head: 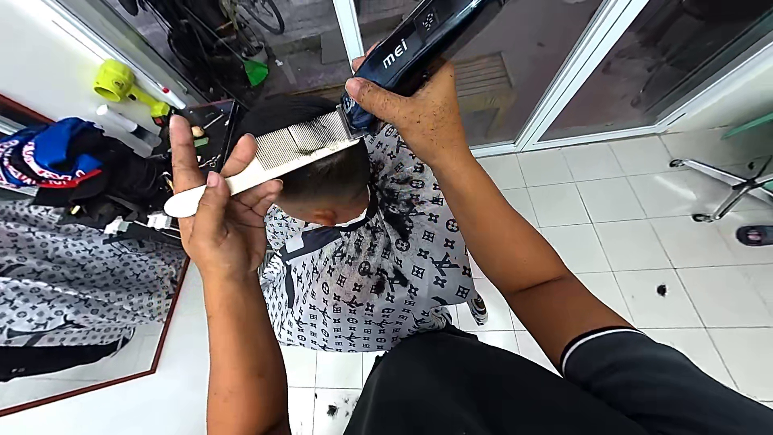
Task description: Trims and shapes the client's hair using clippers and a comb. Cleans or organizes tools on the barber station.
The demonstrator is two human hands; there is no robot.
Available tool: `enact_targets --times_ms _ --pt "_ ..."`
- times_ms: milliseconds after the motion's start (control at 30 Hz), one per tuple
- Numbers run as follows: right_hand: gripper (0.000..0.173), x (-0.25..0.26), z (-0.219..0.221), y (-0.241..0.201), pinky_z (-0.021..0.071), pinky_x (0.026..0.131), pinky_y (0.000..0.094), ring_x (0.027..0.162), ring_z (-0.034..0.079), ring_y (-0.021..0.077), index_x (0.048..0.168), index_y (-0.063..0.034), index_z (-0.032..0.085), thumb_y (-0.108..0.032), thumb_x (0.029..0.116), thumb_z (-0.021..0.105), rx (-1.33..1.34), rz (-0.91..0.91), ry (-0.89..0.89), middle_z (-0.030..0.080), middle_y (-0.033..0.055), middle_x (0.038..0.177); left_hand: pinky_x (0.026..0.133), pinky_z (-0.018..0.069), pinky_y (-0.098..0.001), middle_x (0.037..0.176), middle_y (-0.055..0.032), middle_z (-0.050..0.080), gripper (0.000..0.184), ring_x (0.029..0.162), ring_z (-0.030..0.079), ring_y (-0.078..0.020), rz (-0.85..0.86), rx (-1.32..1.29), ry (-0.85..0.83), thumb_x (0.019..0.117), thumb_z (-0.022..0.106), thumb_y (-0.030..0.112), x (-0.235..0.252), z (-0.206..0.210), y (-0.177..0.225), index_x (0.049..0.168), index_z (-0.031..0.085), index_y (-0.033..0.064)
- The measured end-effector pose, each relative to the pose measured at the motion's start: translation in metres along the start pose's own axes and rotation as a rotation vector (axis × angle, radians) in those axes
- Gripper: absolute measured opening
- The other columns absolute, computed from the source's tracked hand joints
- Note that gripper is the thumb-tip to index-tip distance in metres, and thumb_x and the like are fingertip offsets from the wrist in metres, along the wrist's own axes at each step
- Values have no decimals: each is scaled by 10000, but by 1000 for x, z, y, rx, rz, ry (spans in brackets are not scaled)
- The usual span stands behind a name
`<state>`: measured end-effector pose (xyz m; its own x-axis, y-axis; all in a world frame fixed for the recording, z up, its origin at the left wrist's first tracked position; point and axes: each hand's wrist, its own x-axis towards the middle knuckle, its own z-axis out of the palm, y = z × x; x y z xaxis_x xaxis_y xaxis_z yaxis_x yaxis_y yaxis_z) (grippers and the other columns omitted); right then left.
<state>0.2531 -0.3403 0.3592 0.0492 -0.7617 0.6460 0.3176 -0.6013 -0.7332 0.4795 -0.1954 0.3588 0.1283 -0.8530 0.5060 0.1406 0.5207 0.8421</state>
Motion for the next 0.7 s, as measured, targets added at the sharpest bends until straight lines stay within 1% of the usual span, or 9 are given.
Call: enact_targets --times_ms 67,133,200,267,300,367,467,533,700 --pt "411 3 9 -7 634 859 352 938 742 173 1091 63 649 -104 791 872 -8 -7 -17 749 125 976 797 649 -338 1367 -62 654 703 967 752 -218 17 10 -9 1062 493 223 0 1 3 1606 47 196" --pt "445 3 20 -16 635 884 367 967 744 190 1113 78 633 -112 789 872 3 -29 -67 749 144 1005 798 644 -326 1382 -66 644 671 977 747 -212 12 7 -16 1069 473 213 -3 1 6 1607 73 212" --pt "448 4 24 -22 631 890 363 968 739 188 1112 85 640 -121 791 874 4 -58 -113 743 147 1009 764 632 -270 1320 -51 688 572 913 754 -176 -71 15 -3 1080 389 197 -12 -3 12 1612 187 250" --pt "435 10 17 -23 633 877 353 953 742 171 1102 68 647 -150 800 872 -53 -51 -112 749 129 998 677 624 -228 1189 -67 745 502 801 761 -157 -188 17 35 1087 312 172 -18 -8 16 1586 300 232" --pt "415 14 12 -21 636 861 344 933 746 157 1083 51 660 -164 800 874 -87 -36 -98 754 113 977 663 623 -227 1171 -77 749 492 786 761 -159 -229 18 67 1090 287 167 -17 -9 15 1579 312 215" --pt "384 21 4 -14 635 827 320 885 741 126 1052 21 666 -178 796 871 -136 5 -82 747 81 929 704 638 -265 1211 -80 739 489 843 765 -174 -217 -3 124 1090 286 168 -9 -7 10 1578 267 181" --pt "385 27 0 -2 632 812 325 865 737 135 1044 19 661 -185 794 872 -145 58 -70 738 84 905 737 639 -293 1266 -77 713 511 888 760 -185 -125 19 196 1097 274 161 4 4 4 1597 171 177" --pt "379 30 0 2 636 788 329 840 736 136 1032 11 665 -197 796 874 -149 89 -60 734 80 884 747 643 -307 1305 -77 688 538 905 756 -197 -74 18 188 1092 282 147 7 7 2 1602 118 185" --pt "377 34 15 -9 634 776 316 836 734 128 1044 15 668 -192 801 869 -140 109 -96 732 77 887 769 648 -331 1365 -91 651 605 946 753 -225 -19 -16 140 1081 348 151 6 5 1 1613 66 204"
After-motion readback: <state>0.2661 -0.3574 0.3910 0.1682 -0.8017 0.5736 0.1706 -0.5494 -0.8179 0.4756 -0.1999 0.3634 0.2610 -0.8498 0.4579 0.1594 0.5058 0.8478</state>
